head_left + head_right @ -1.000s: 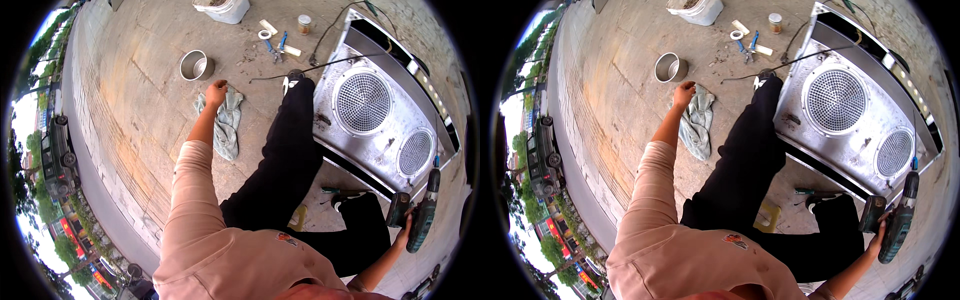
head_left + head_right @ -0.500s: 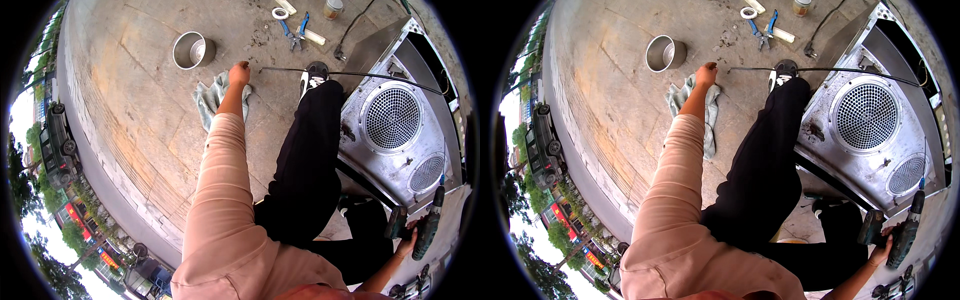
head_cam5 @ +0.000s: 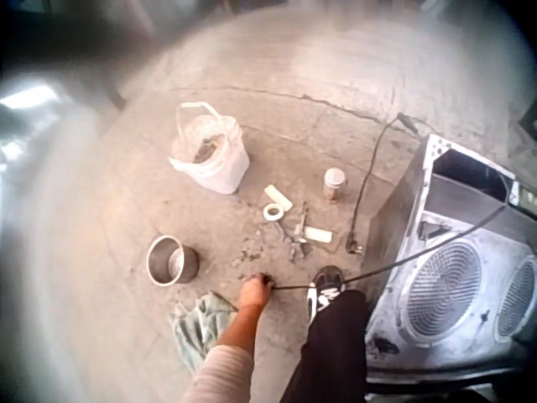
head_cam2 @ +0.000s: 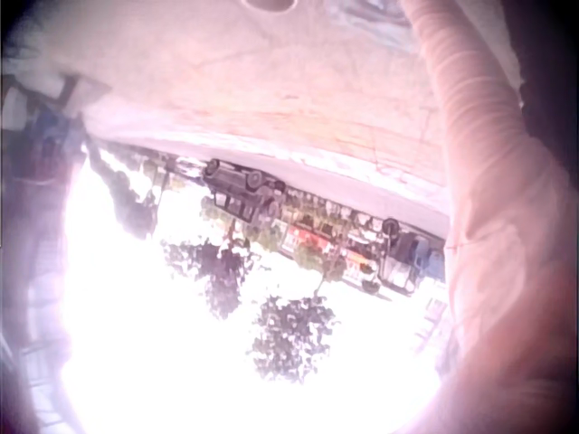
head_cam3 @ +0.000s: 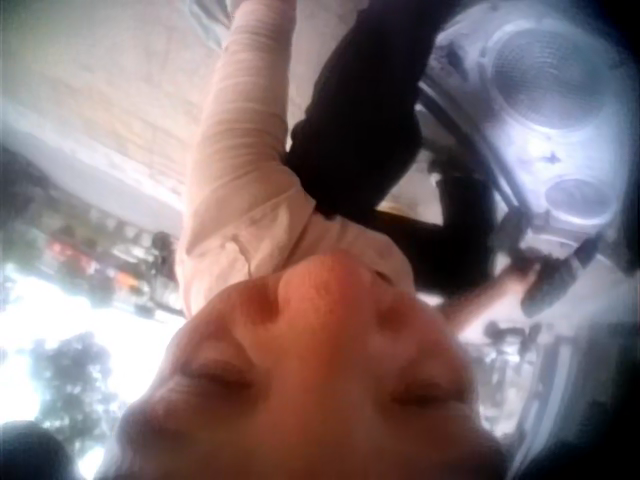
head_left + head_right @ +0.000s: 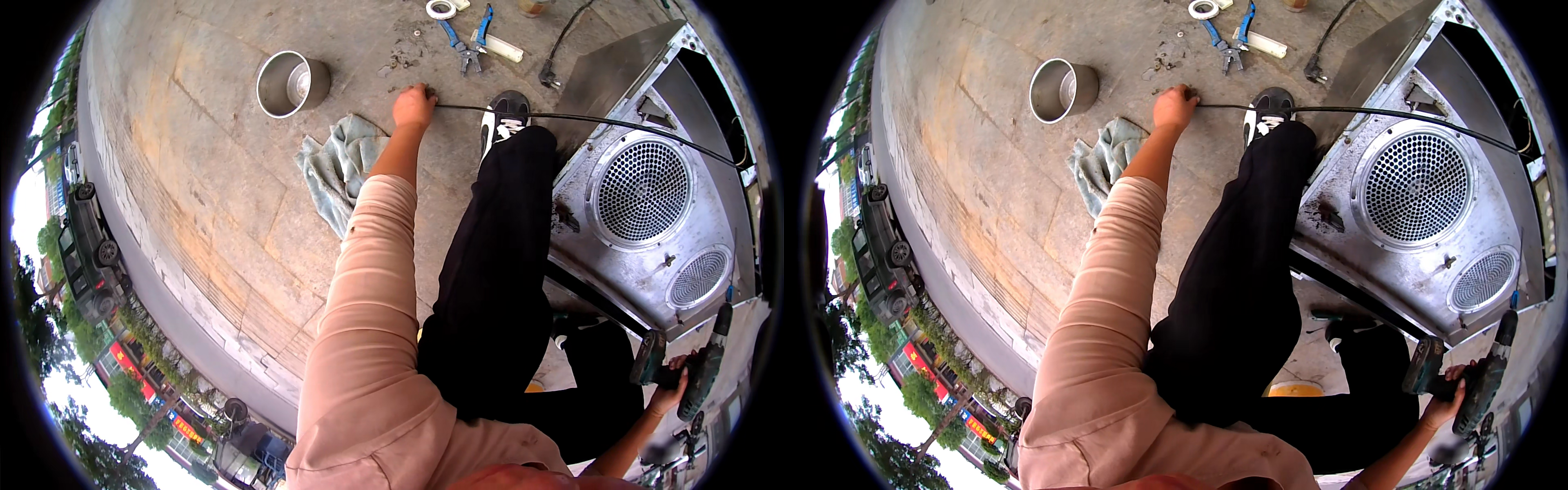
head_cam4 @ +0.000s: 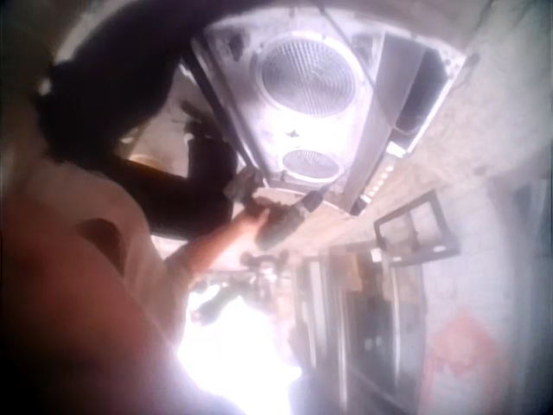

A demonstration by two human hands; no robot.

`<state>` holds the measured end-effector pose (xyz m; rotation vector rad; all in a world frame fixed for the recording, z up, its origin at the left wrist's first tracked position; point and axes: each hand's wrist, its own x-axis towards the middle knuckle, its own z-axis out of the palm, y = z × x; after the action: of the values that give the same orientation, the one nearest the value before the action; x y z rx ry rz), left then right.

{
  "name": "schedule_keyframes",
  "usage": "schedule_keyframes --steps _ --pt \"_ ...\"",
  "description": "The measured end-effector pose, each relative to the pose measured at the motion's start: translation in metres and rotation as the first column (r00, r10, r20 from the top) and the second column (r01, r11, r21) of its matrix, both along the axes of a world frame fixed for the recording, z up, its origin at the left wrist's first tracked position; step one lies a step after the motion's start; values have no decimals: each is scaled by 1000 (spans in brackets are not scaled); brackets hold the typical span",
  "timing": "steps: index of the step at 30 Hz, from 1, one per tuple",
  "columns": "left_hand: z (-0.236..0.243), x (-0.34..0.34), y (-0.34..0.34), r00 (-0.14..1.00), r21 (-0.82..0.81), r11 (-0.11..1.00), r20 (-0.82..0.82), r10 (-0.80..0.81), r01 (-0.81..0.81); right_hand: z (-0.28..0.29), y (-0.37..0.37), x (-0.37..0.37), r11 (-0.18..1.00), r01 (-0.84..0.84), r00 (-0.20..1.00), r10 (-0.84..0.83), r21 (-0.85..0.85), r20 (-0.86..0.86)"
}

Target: The person uses a cordless drill to remove screws from a metal range hood placed on the ground. After removing the screws, the person walks into a cluttered workshop to retrieve a scraper and a white cloth. They then return to the range hood and use the scraper to clean the surface while holding the cloth.

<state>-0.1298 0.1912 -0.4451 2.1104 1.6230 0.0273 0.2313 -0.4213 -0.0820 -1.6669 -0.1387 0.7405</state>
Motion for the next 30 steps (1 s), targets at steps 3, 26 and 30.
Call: schedule_keyframes --steps 3,26,30 --pt "-3 5 -3 997 60 998 -71 -16 20 2 5 -4 1000 -1 1000 1 -15 17" --pt "384 312 -257 579 -672 84 688 438 735 58 -81 -19 969 -197 975 210 147 -76" --pt "395 362 -324 578 -645 17 696 426 764 51 -132 -21 993 1 999 -6 122 42"
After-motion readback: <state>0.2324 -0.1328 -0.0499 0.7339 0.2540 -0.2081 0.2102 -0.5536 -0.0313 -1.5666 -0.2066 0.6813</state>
